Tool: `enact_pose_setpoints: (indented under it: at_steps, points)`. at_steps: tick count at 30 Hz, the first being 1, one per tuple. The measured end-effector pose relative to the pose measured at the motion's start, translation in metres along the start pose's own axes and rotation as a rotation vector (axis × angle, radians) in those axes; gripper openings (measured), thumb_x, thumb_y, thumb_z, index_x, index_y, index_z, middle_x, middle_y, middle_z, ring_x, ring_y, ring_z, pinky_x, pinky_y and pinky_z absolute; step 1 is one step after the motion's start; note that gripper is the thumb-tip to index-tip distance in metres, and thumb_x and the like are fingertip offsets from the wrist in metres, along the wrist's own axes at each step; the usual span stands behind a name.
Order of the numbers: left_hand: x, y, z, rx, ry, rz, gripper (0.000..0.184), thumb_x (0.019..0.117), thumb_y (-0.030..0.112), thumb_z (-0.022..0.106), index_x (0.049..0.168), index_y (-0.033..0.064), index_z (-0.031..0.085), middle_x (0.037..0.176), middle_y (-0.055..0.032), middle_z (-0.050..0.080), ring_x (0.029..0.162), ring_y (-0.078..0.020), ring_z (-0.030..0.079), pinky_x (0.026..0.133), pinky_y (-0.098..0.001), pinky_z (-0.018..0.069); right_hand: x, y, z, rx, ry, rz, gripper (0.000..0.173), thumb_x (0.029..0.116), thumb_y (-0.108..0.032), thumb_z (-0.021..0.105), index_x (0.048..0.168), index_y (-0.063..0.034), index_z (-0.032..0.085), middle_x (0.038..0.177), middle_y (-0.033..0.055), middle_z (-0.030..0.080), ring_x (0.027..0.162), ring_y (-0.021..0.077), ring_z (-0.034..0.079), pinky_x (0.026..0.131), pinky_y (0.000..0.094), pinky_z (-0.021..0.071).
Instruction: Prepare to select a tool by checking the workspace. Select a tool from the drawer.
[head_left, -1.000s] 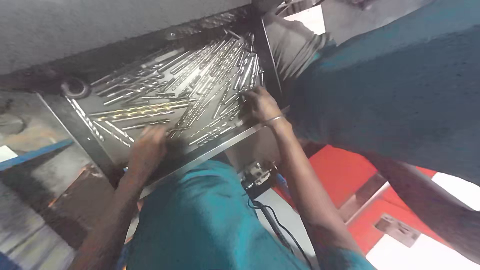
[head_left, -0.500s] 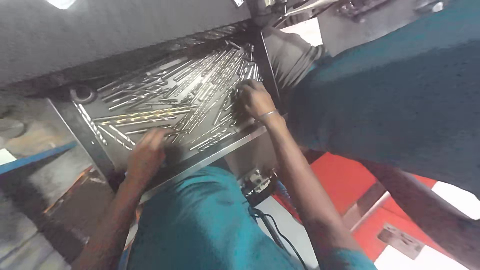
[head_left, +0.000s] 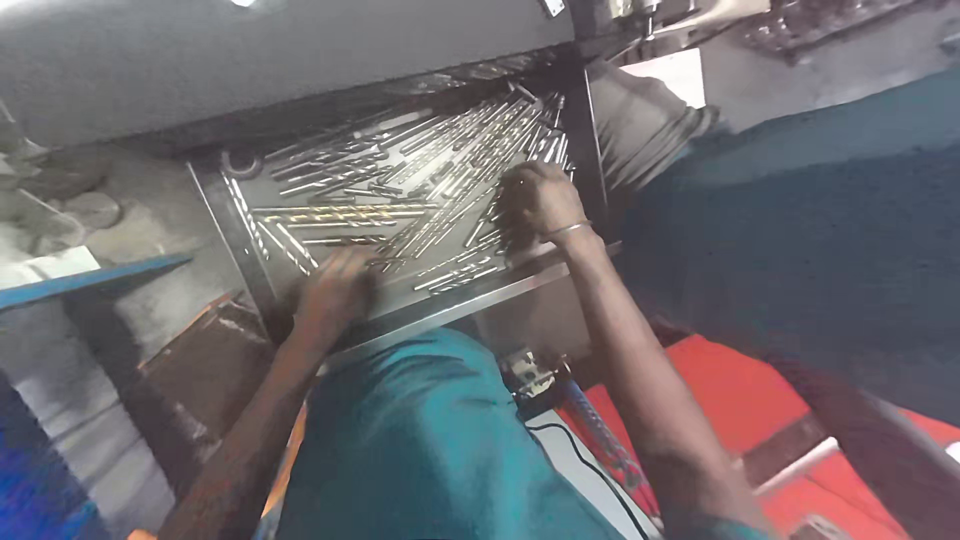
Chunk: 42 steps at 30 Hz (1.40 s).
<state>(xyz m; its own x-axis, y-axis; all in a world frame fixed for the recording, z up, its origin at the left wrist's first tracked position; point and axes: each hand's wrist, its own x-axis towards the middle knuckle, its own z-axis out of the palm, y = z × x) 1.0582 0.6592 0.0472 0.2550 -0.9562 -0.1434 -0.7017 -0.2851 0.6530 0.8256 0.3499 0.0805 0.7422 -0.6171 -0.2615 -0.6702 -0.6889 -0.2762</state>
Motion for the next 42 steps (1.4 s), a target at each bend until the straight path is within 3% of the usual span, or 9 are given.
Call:
enact_pose_setpoints:
  at_steps: [3, 7, 11, 16, 21, 29, 35, 38, 42]
  points:
    - [-0.003, 0.003, -0.003, 0.024, 0.011, -0.02, 0.024, 0.1004, 0.007, 0.057, 0.121, 0.0092, 0.071, 0.122, -0.0124, 0.07, 0.109, -0.0318, 0.069, 0.092, -0.0523, 0.0562, 0.016, 0.002, -0.004, -0.054, -0.032, 0.016, 0.029, 0.0969, -0.011, 0.063, 0.125, -0.0066, 0.071, 0.134, 0.0166, 0.065, 0.128, 0.0397, 0.058, 0.106, 0.0573, 0.0475]
    - [-0.005, 0.003, -0.004, 0.038, 0.035, -0.019, 0.025, 0.1002, 0.007, 0.056, 0.12, 0.0098, 0.071, 0.116, -0.0122, 0.071, 0.105, -0.0312, 0.07, 0.089, -0.0508, 0.057, 0.023, 0.0, -0.003, -0.044, -0.036, -0.042, 0.031, 0.0925, -0.005, 0.067, 0.123, -0.0036, 0.071, 0.133, 0.0195, 0.065, 0.125, 0.0414, 0.06, 0.105, 0.0586, 0.0485]
    - [-0.008, 0.004, -0.006, 0.034, 0.005, -0.058, 0.025, 0.0969, 0.005, 0.06, 0.117, 0.0103, 0.073, 0.111, -0.0118, 0.072, 0.104, -0.0307, 0.07, 0.09, -0.0507, 0.0564, 0.017, 0.0, 0.003, -0.027, -0.009, -0.047, 0.026, 0.0988, -0.005, 0.061, 0.122, -0.0042, 0.072, 0.132, 0.0188, 0.065, 0.124, 0.0404, 0.061, 0.105, 0.0594, 0.0486]
    - [-0.012, 0.011, -0.009, 0.025, -0.12, -0.136, 0.028, 0.0989, 0.003, 0.055, 0.121, 0.0091, 0.071, 0.118, -0.0127, 0.071, 0.113, -0.0316, 0.067, 0.098, -0.0509, 0.053, 0.024, 0.003, 0.002, -0.048, 0.0, -0.06, 0.023, 0.0959, -0.003, 0.064, 0.118, -0.0016, 0.072, 0.129, 0.0222, 0.065, 0.113, 0.0455, 0.065, 0.093, 0.0664, 0.0525]
    - [-0.019, 0.012, 0.002, 0.068, -0.062, -0.059, 0.027, 0.0963, 0.004, 0.058, 0.119, 0.0098, 0.072, 0.111, -0.0124, 0.072, 0.105, -0.0313, 0.069, 0.089, -0.0508, 0.0569, 0.012, 0.017, 0.004, -0.143, 0.01, -0.209, 0.023, 0.0983, -0.01, 0.064, 0.12, -0.0083, 0.071, 0.123, 0.0183, 0.068, 0.104, 0.0406, 0.069, 0.088, 0.064, 0.0551]
    - [-0.012, 0.024, 0.017, 0.14, 0.075, 0.006, 0.023, 0.0972, 0.01, 0.06, 0.113, 0.0136, 0.075, 0.107, -0.0074, 0.075, 0.102, -0.0292, 0.07, 0.09, -0.0507, 0.0539, 0.041, -0.008, -0.018, -0.205, -0.139, -0.111, 0.022, 0.0949, 0.0, 0.066, 0.116, 0.0003, 0.072, 0.123, 0.0266, 0.066, 0.103, 0.0525, 0.067, 0.081, 0.0732, 0.0523]
    - [-0.013, 0.023, 0.022, 0.12, 0.061, -0.021, 0.022, 0.097, 0.009, 0.06, 0.111, 0.0123, 0.076, 0.11, -0.0101, 0.074, 0.102, -0.0318, 0.07, 0.087, -0.0525, 0.0564, 0.026, -0.062, -0.004, -0.081, -0.076, -0.229, 0.051, 0.0808, 0.004, 0.079, 0.13, -0.0008, 0.066, 0.139, 0.0253, 0.059, 0.121, 0.0507, 0.06, 0.096, 0.0709, 0.0485]
    - [-0.012, 0.024, 0.021, 0.117, 0.065, -0.016, 0.022, 0.0974, 0.008, 0.059, 0.11, 0.0127, 0.076, 0.108, -0.0102, 0.073, 0.099, -0.0312, 0.07, 0.084, -0.0509, 0.0572, 0.032, -0.091, 0.022, 0.006, -0.045, -0.381, 0.046, 0.0887, -0.016, 0.075, 0.133, -0.0085, 0.065, 0.144, 0.0204, 0.056, 0.129, 0.0431, 0.057, 0.103, 0.0616, 0.0483]
    - [-0.013, 0.023, 0.018, 0.118, 0.026, -0.015, 0.022, 0.0964, 0.008, 0.059, 0.111, 0.0116, 0.076, 0.109, -0.0116, 0.072, 0.102, -0.0324, 0.069, 0.085, -0.0503, 0.0578, 0.027, -0.106, 0.052, -0.019, -0.073, -0.377, 0.051, 0.0931, -0.031, 0.069, 0.142, -0.0172, 0.061, 0.152, 0.0177, 0.051, 0.141, 0.0406, 0.047, 0.108, 0.063, 0.0417]
